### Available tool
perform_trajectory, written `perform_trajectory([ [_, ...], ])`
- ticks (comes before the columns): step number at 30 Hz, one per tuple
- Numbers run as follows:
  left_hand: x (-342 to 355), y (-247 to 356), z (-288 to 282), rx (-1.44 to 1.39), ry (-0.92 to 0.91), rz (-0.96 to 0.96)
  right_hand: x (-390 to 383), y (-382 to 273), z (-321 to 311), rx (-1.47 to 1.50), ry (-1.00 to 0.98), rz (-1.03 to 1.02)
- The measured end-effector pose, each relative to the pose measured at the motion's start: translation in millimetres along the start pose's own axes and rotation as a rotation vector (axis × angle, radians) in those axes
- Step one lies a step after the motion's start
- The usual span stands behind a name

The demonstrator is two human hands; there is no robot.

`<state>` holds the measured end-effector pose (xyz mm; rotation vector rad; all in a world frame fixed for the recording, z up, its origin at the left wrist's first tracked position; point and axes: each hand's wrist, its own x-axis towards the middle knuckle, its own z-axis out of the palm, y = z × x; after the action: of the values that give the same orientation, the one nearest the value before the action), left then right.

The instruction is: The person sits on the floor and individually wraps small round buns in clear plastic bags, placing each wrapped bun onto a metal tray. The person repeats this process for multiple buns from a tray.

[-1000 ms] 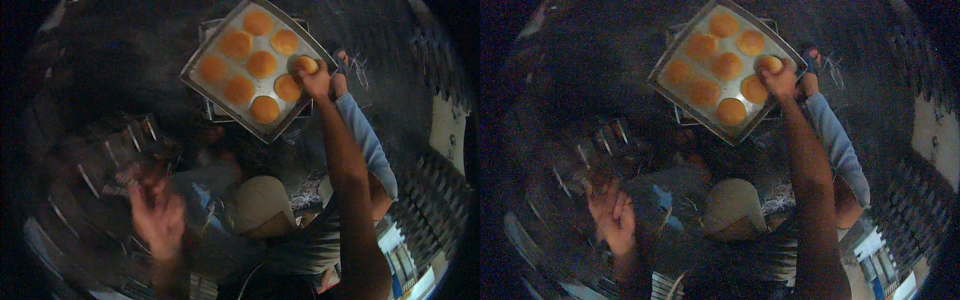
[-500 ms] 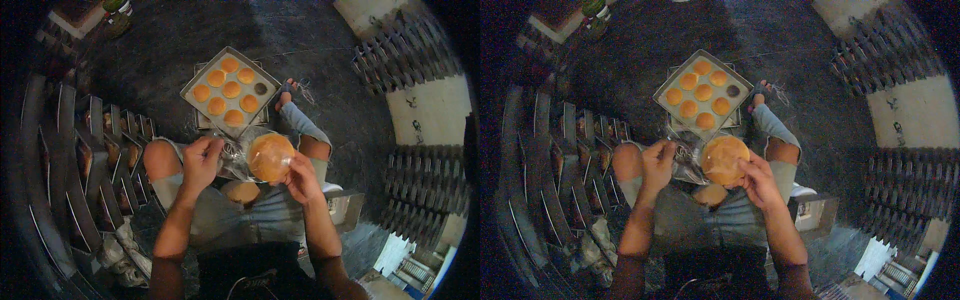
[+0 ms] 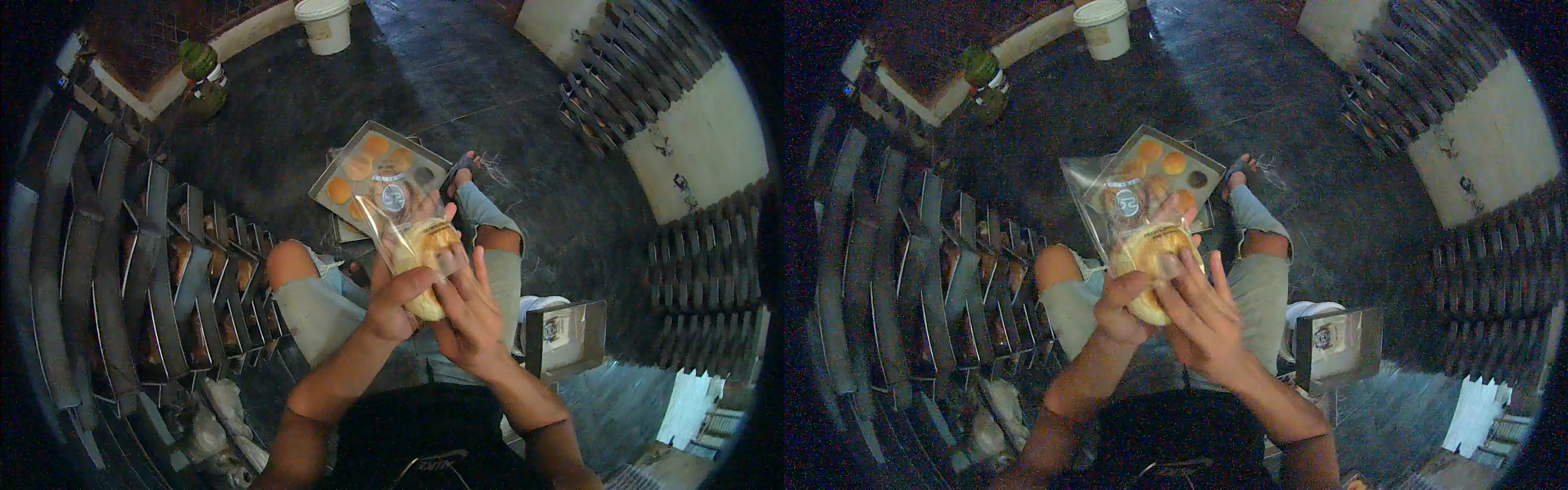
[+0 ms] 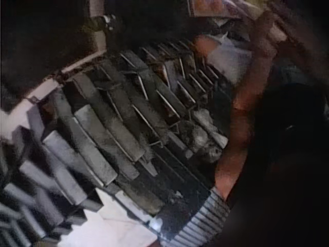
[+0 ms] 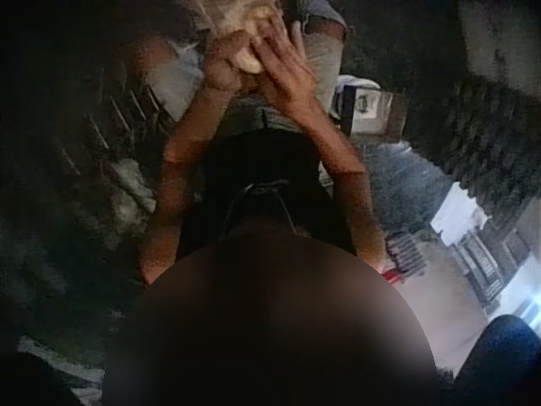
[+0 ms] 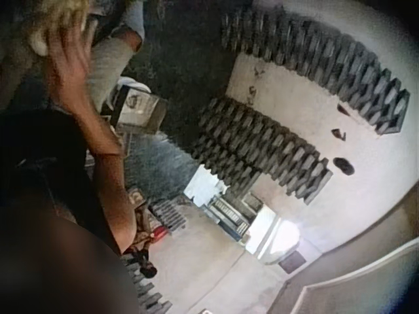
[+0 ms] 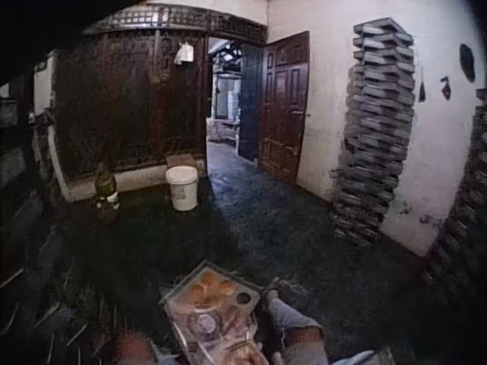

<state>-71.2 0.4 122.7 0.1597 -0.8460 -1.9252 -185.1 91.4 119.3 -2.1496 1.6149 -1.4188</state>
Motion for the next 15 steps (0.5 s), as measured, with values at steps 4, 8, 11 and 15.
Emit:
perform_trajectory([
  [4,-20.1,-16.0,-22.4,0.299,-0.001,-0.034,-2.4,10.1,21.2,0.084,0.133,0.017],
  [8,-27.2,-23.0,-27.9,-0.081,0.152,-0.165,-9.9,9.2,30.8,0.058,0.047,0.063],
  [11,-20.1,-16.0,-33.3,-0.196,0.11,-0.072,0.8,14.8,38.3,0.064,0.052,0.121],
  [15,-21.0,-22.5,-43.1,-0.136,0.286,-0.225,-0.6,28.8,46.0,0.063,-0.092,0.077],
])
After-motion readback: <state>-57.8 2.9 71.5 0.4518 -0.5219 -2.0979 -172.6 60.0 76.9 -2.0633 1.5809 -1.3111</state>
